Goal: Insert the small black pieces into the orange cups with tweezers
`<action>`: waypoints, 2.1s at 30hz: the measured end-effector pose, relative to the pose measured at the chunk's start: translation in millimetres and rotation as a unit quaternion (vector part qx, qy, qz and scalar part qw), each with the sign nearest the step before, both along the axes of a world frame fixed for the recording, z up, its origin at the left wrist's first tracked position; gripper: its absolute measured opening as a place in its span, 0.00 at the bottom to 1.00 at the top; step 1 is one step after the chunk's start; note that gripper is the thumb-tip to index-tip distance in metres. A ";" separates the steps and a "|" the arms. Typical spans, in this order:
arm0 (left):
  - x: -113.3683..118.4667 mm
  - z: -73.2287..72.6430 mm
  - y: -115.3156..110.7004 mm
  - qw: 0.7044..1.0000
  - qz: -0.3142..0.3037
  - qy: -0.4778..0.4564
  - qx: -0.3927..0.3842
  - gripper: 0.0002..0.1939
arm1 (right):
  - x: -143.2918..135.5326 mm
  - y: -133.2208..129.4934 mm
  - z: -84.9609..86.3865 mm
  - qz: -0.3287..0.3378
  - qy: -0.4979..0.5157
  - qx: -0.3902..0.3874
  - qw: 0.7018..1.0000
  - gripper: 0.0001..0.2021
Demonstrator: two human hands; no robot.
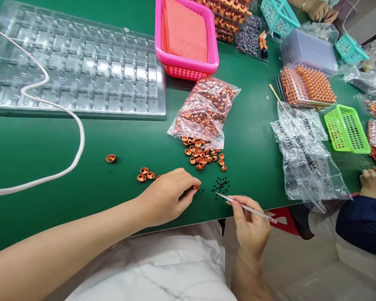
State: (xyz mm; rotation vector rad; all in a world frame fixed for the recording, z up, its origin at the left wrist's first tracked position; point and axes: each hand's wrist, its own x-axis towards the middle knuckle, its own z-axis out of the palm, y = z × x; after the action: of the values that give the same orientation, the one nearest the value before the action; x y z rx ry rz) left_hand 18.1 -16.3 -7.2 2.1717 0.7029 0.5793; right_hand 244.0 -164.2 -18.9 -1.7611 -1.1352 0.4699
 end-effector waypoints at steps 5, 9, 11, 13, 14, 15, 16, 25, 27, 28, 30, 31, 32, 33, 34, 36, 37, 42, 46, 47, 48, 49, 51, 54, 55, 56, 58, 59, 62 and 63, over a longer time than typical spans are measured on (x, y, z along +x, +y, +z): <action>0.6 0.2 0.0 1.000 0.003 0.000 -0.016 0.08 | -0.9 4.1 -0.2 0.020 -0.017 0.001 1.000 0.05; 0.9 -0.8 -0.2 1.000 0.005 -0.009 -0.012 0.08 | -1.9 6.6 0.6 0.024 -0.031 0.003 0.999 0.05; 0.9 -0.8 -0.1 1.000 0.004 -0.010 -0.013 0.08 | -2.4 7.3 1.4 0.023 -0.037 0.002 0.999 0.05; 0.9 -0.3 0.1 1.000 0.004 -0.008 -0.015 0.08 | -2.8 7.6 2.0 0.021 -0.044 0.003 0.999 0.05; 0.9 -0.1 0.2 1.000 0.003 -0.007 -0.017 0.08 | -3.0 7.4 2.1 0.019 -0.048 0.004 0.999 0.05; 0.9 0.1 0.2 1.000 0.002 -0.006 -0.018 0.08 | -3.2 7.2 2.0 0.016 -0.053 0.008 0.998 0.05; 0.8 0.2 0.3 1.000 0.002 -0.005 -0.018 0.08 | -3.5 6.9 1.8 0.013 -0.058 0.011 0.998 0.05; 0.6 -0.7 0.0 1.000 0.003 0.000 -0.015 0.07 | -5.7 6.5 0.6 0.018 -0.077 0.032 0.996 0.07; 0.4 -0.8 -0.3 1.000 0.003 -0.002 -0.015 0.07 | -6.1 7.3 0.5 0.018 -0.083 0.038 0.996 0.07; 0.3 -0.8 -0.4 1.000 0.002 -0.002 -0.014 0.07 | -6.2 7.8 0.4 0.019 -0.087 0.039 0.995 0.07; 0.3 -0.6 -0.3 1.000 0.001 -0.002 -0.012 0.07 | -6.5 8.5 0.4 0.023 -0.093 0.039 0.995 0.07; 0.3 -0.4 -0.2 1.000 0.000 -0.002 -0.011 0.07 | -6.6 8.9 0.5 0.026 -0.095 0.038 0.994 0.07; 0.4 -0.2 -0.1 1.000 0.000 -0.003 -0.010 0.07 | -6.8 9.2 0.7 0.029 -0.097 0.036 0.994 0.07; 0.5 0.0 0.0 1.000 0.001 -0.004 -0.009 0.07 | -6.9 9.4 0.9 0.030 -0.099 0.035 0.994 0.07; 0.6 0.2 0.1 1.000 0.001 -0.005 -0.009 0.07 | -7.1 9.6 1.1 0.031 -0.102 0.035 0.994 0.07; 0.6 0.6 0.0 1.000 0.002 -0.006 -0.010 0.06 | -7.5 9.9 1.7 0.031 -0.107 0.034 0.993 0.07; 0.5 0.7 -0.1 1.000 0.002 -0.006 -0.011 0.06 | -7.7 10.0 2.0 0.032 -0.109 0.034 0.993 0.07; -0.1 0.9 -0.7 1.000 0.001 0.001 -0.015 0.07 | -8.5 10.9 4.5 0.046 -0.124 0.039 0.991 0.08; 0.3 -0.3 -0.3 1.000 0.001 0.000 -0.013 0.07 | -8.3 12.9 7.4 0.059 -0.153 0.046 0.985 0.09; 0.4 -0.7 -0.3 1.000 0.002 -0.002 -0.012 0.07 | -8.2 13.3 8.1 0.061 -0.161 0.049 0.984 0.09; 0.5 -1.0 -0.3 1.000 0.004 -0.004 -0.009 0.06 | -8.2 13.7 8.7 0.063 -0.166 0.053 0.983 0.09; 0.5 -1.3 -0.3 1.000 0.006 -0.006 -0.006 0.06 | -8.5 14.1 9.4 0.063 -0.167 0.057 0.982 0.09; 0.3 -1.4 -0.3 1.000 0.008 -0.011 -0.002 0.06 | -9.8 14.8 11.0 0.061 -0.151 0.065 0.985 0.10; -0.4 -0.5 0.1 1.000 0.002 -0.013 -0.005 0.06 | -14.4 17.1 15.1 0.059 -0.095 0.080 0.991 0.09; -0.5 0.0 0.4 1.000 -0.002 -0.012 -0.008 0.06 | -16.4 18.6 16.9 0.062 -0.078 0.086 0.991 0.09; -0.6 0.6 0.6 1.000 -0.006 -0.010 -0.012 0.06 | -18.5 20.3 18.9 0.068 -0.066 0.091 0.991 0.09; -0.6 1.9 0.9 1.000 -0.012 -0.008 -0.018 0.06 | -22.4 24.5 22.8 0.090 -0.055 0.098 0.990 0.10; -0.6 2.5 1.0 1.000 -0.014 -0.008 -0.021 0.06 | -24.0 26.8 24.4 0.106 -0.054 0.100 0.988 0.10; -0.7 3.5 0.8 0.999 -0.019 -0.014 -0.023 0.07 | -26.9 32.9 27.3 0.148 -0.054 0.100 0.982 0.12; -0.9 3.6 0.7 0.999 -0.019 -0.018 -0.021 0.07 | -27.2 34.5 27.7 0.156 -0.057 0.098 0.981 0.12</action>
State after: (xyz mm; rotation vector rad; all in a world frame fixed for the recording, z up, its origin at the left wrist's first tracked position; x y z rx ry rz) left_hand 17.2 -15.6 -3.5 2.1258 0.6485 0.5766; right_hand 216.8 -129.7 8.7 -1.4596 -1.4982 0.4312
